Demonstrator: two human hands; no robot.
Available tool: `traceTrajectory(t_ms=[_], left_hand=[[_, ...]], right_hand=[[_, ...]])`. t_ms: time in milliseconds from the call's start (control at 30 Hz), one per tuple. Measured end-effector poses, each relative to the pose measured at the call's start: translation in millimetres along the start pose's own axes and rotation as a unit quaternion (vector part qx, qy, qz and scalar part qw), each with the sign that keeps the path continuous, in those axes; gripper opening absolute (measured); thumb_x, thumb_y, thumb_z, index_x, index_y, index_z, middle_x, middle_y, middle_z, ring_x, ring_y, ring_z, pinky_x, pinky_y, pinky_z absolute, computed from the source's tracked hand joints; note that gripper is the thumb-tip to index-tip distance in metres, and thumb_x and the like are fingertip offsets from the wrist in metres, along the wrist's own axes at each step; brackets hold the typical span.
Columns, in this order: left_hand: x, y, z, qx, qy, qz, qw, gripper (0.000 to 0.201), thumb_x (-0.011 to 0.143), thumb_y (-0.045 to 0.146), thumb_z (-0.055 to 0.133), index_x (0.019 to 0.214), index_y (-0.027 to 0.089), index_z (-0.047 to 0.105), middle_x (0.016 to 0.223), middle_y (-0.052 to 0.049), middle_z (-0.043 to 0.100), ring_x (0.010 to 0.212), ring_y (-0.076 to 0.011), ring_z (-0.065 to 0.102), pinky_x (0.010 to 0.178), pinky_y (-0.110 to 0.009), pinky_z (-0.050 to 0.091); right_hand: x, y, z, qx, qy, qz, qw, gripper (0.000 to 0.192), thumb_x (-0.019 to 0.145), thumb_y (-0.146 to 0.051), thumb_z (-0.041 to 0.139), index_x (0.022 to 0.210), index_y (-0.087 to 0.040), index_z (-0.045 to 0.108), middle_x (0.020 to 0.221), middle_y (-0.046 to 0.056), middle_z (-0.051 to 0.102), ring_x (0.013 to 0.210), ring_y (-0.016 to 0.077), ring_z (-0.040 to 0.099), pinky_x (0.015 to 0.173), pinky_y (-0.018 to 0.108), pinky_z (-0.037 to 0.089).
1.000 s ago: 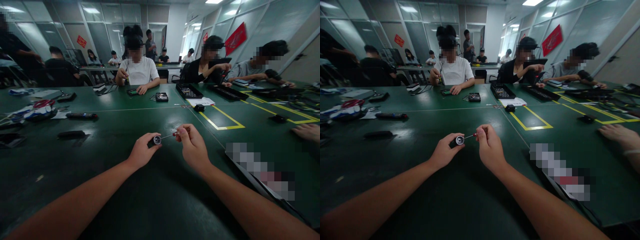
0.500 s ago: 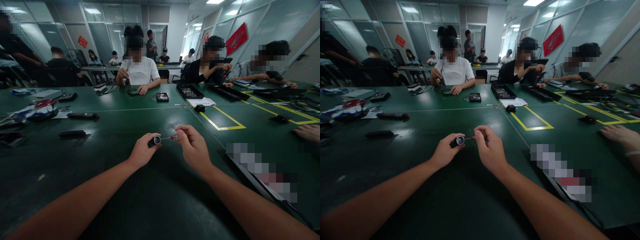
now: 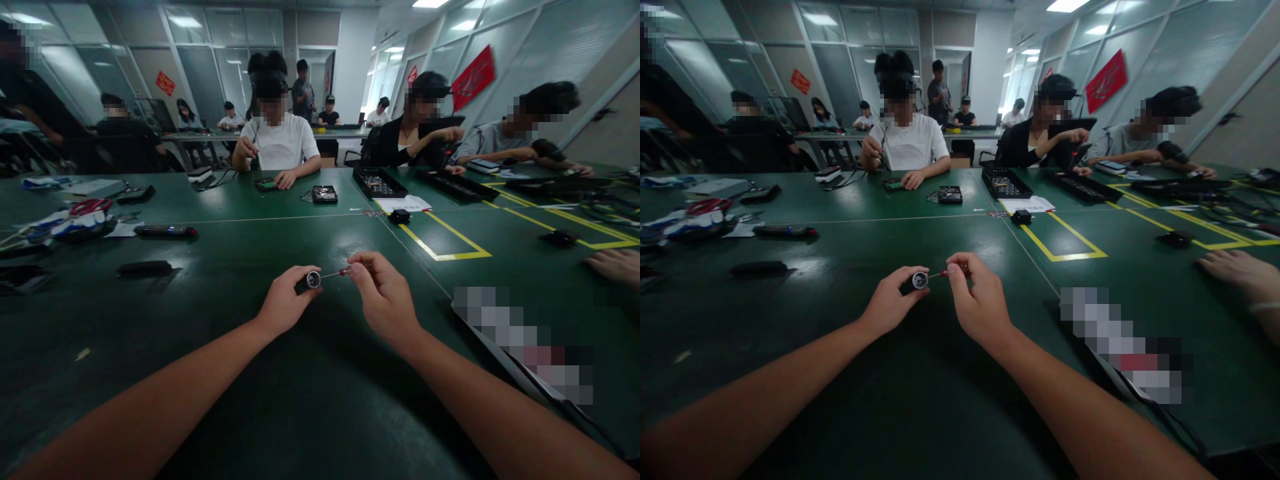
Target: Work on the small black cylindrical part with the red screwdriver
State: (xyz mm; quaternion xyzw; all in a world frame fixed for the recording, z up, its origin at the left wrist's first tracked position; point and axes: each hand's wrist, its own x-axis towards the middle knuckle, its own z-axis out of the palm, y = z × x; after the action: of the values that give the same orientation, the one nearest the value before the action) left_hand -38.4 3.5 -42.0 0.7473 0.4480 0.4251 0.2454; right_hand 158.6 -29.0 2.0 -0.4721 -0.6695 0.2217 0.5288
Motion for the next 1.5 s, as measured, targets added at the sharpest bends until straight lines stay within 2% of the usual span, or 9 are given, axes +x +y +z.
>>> traceTrajectory(t_ms=[233, 333, 400, 700, 867, 1100, 1200, 1333, 1500], left_hand=[[2.3, 1.7, -4.8, 0.027, -0.004, 0.039, 0.999, 0.035, 0.087, 0.016, 0.074, 0.121, 0.023, 0.069, 0.118, -0.006, 0.072, 0.112, -0.0236, 0.067, 0.102, -0.043, 0.05], [5.4, 1.0, -9.6, 0.069, -0.011, 0.068, 0.995, 0.035, 0.088, 0.017, 0.074, 0.123, 0.022, 0.069, 0.12, -0.006, 0.072, 0.115, -0.0246, 0.065, 0.103, -0.045, 0.048], [7.0, -0.8, -11.1, 0.078, -0.014, 0.058, 0.995, 0.036, 0.089, 0.017, 0.074, 0.124, 0.022, 0.068, 0.12, -0.007, 0.072, 0.115, -0.0248, 0.065, 0.102, -0.046, 0.049], [5.6, -3.7, -10.6, 0.076, -0.027, 0.047, 0.996, 0.037, 0.088, 0.018, 0.074, 0.125, 0.023, 0.068, 0.119, -0.007, 0.071, 0.112, -0.0252, 0.066, 0.1, -0.046, 0.049], [5.2, -5.8, -9.1, 0.086, -0.036, 0.065, 0.994, 0.038, 0.088, 0.018, 0.075, 0.125, 0.024, 0.069, 0.118, -0.005, 0.072, 0.112, -0.0245, 0.066, 0.101, -0.045, 0.048], [5.2, -9.0, -6.2, 0.112, -0.049, 0.1, 0.987, 0.04, 0.086, 0.015, 0.078, 0.124, 0.025, 0.069, 0.118, -0.004, 0.074, 0.11, -0.0241, 0.066, 0.1, -0.046, 0.045], [5.2, -5.6, -6.7, 0.136, -0.07, 0.103, 0.983, 0.04, 0.086, 0.015, 0.077, 0.124, 0.025, 0.069, 0.116, -0.004, 0.074, 0.109, -0.0242, 0.066, 0.102, -0.047, 0.043], [5.3, -3.8, -7.1, 0.149, -0.074, 0.086, 0.982, 0.041, 0.087, 0.014, 0.076, 0.125, 0.026, 0.069, 0.117, -0.004, 0.073, 0.111, -0.024, 0.065, 0.103, -0.049, 0.041], [5.0, -5.5, -7.6, 0.134, -0.074, 0.076, 0.985, 0.04, 0.089, 0.017, 0.075, 0.127, 0.026, 0.068, 0.119, -0.003, 0.073, 0.113, -0.0231, 0.064, 0.102, -0.047, 0.042]], right_hand=[[6.5, 9.9, 5.3, 0.084, 0.045, 0.074, 0.993, 0.024, 0.1, -0.044, 0.05, 0.096, -0.024, 0.062, 0.078, 0.002, 0.067, 0.073, 0.0192, 0.064, 0.072, 0.036, 0.051], [16.7, 21.3, 4.7, 0.245, 0.048, 0.187, 0.95, 0.027, 0.094, -0.049, 0.055, 0.088, -0.023, 0.059, 0.069, -0.001, 0.059, 0.062, 0.0173, 0.059, 0.067, 0.036, 0.055], [21.1, 26.5, 3.6, 0.273, 0.069, 0.208, 0.937, 0.026, 0.092, -0.048, 0.059, 0.086, -0.022, 0.06, 0.069, -0.002, 0.058, 0.061, 0.0159, 0.058, 0.064, 0.034, 0.055], [10.1, 7.5, 3.0, 0.078, 0.049, 0.074, 0.993, 0.022, 0.101, -0.041, 0.048, 0.095, -0.023, 0.059, 0.075, 0.0, 0.064, 0.071, 0.0177, 0.061, 0.07, 0.034, 0.049], [7.1, 9.8, 2.5, 0.034, 0.014, 0.044, 0.998, 0.022, 0.104, -0.04, 0.046, 0.097, -0.023, 0.059, 0.079, 0.0, 0.064, 0.073, 0.0174, 0.06, 0.071, 0.034, 0.046], [6.6, 11.7, 2.7, 0.09, -0.017, 0.03, 0.995, 0.02, 0.1, -0.042, 0.055, 0.103, -0.023, 0.062, 0.078, 0.0, 0.066, 0.072, 0.0176, 0.064, 0.068, 0.032, 0.048], [5.4, 9.7, 1.2, 0.017, -0.031, -0.006, 0.999, 0.02, 0.102, -0.04, 0.051, 0.099, -0.023, 0.062, 0.076, 0.0, 0.067, 0.069, 0.0174, 0.065, 0.066, 0.032, 0.047], [5.0, 7.4, -1.9, -0.067, 0.001, -0.044, 0.997, 0.02, 0.104, -0.037, 0.049, 0.094, -0.023, 0.06, 0.074, 0.0, 0.065, 0.068, 0.0177, 0.065, 0.065, 0.032, 0.044], [5.9, 9.6, -1.8, -0.039, 0.021, -0.036, 0.998, 0.02, 0.104, -0.038, 0.048, 0.096, -0.023, 0.06, 0.075, 0.0, 0.064, 0.072, 0.0186, 0.065, 0.065, 0.032, 0.045]])
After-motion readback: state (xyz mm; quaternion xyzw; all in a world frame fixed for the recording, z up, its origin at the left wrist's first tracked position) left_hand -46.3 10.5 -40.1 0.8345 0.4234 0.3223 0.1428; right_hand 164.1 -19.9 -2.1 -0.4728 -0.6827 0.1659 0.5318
